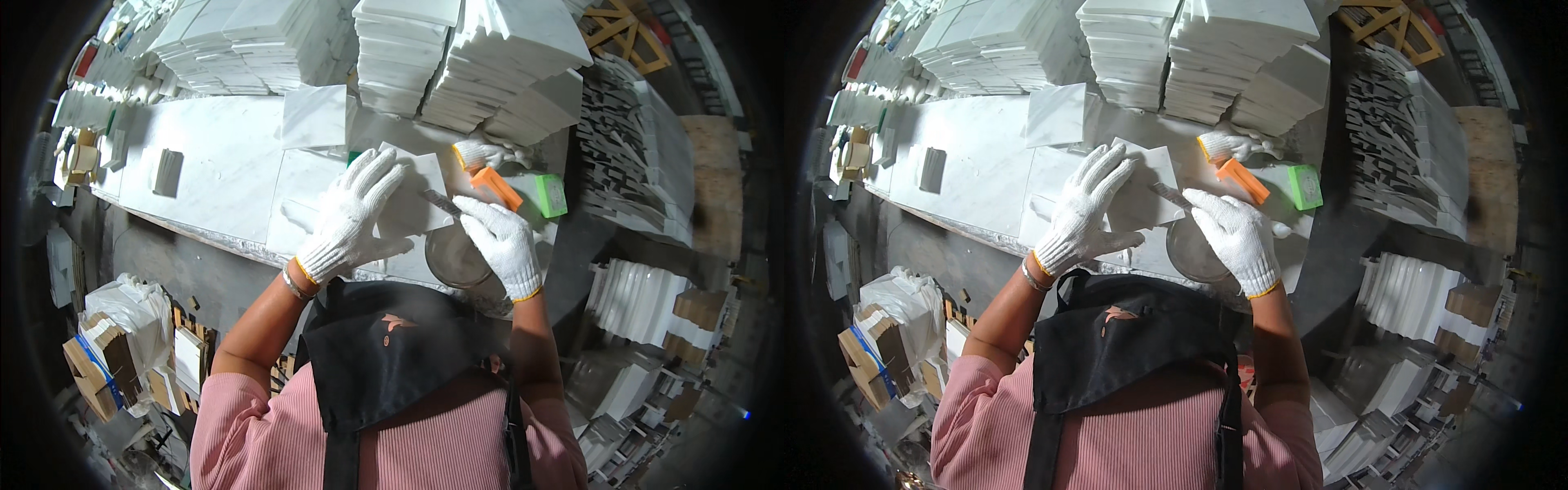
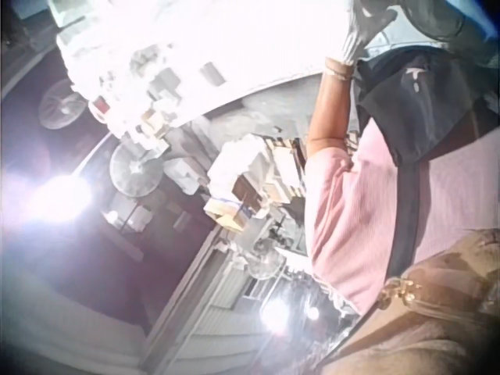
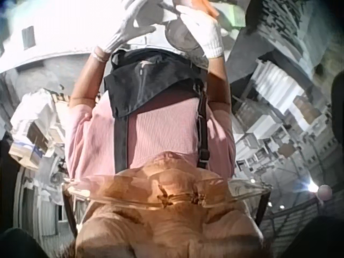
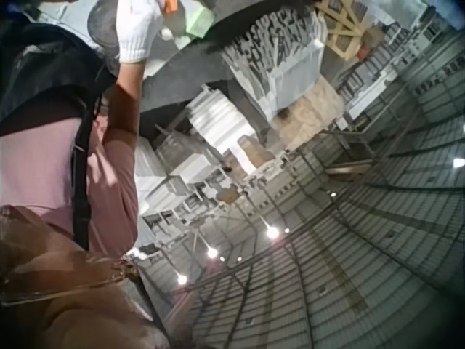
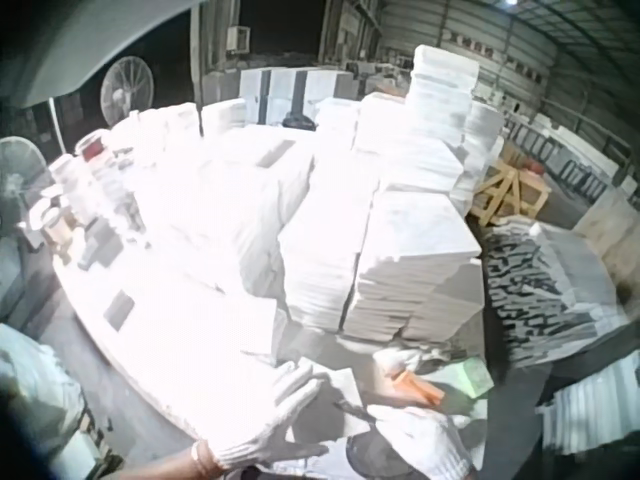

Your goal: The person smooths the edges of white square tiles using a small metal tool and then rubs the edges with orange and green sanding blocks. The person handles the tiles one at a time, rotating them to work on different sides.

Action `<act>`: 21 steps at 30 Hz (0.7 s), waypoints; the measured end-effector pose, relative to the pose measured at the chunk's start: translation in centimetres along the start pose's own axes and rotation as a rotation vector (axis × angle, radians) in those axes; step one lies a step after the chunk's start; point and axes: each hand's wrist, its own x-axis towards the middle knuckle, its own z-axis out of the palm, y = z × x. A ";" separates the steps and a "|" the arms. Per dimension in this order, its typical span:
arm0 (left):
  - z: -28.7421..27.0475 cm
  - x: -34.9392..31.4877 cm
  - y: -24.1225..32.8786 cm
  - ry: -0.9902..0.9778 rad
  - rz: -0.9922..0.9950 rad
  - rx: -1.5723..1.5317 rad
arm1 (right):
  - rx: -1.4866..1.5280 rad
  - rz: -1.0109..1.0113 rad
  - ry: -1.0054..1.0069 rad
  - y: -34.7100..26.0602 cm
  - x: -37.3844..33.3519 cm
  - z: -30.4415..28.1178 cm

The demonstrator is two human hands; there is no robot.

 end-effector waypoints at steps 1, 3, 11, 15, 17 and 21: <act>0.0 0.1 0.1 -0.001 -0.007 0.003 | -0.040 -0.019 0.004 -0.2 -0.2 -0.1; 0.0 0.1 0.1 0.004 -0.005 0.005 | -0.086 -0.001 -0.012 -0.3 -0.6 -0.2; 0.5 0.1 -0.2 0.045 0.043 0.000 | -0.160 -0.017 0.000 -0.8 -1.4 0.2; 0.5 0.2 -0.2 0.051 0.042 -0.008 | -0.145 -0.012 0.029 -0.8 -1.5 1.4; 0.6 0.3 -0.2 0.042 0.036 -0.009 | -0.162 -0.063 0.086 -1.0 -1.4 1.9; 0.6 0.2 -0.1 0.067 0.027 -0.011 | -0.162 -0.009 0.023 -2.2 -1.1 2.4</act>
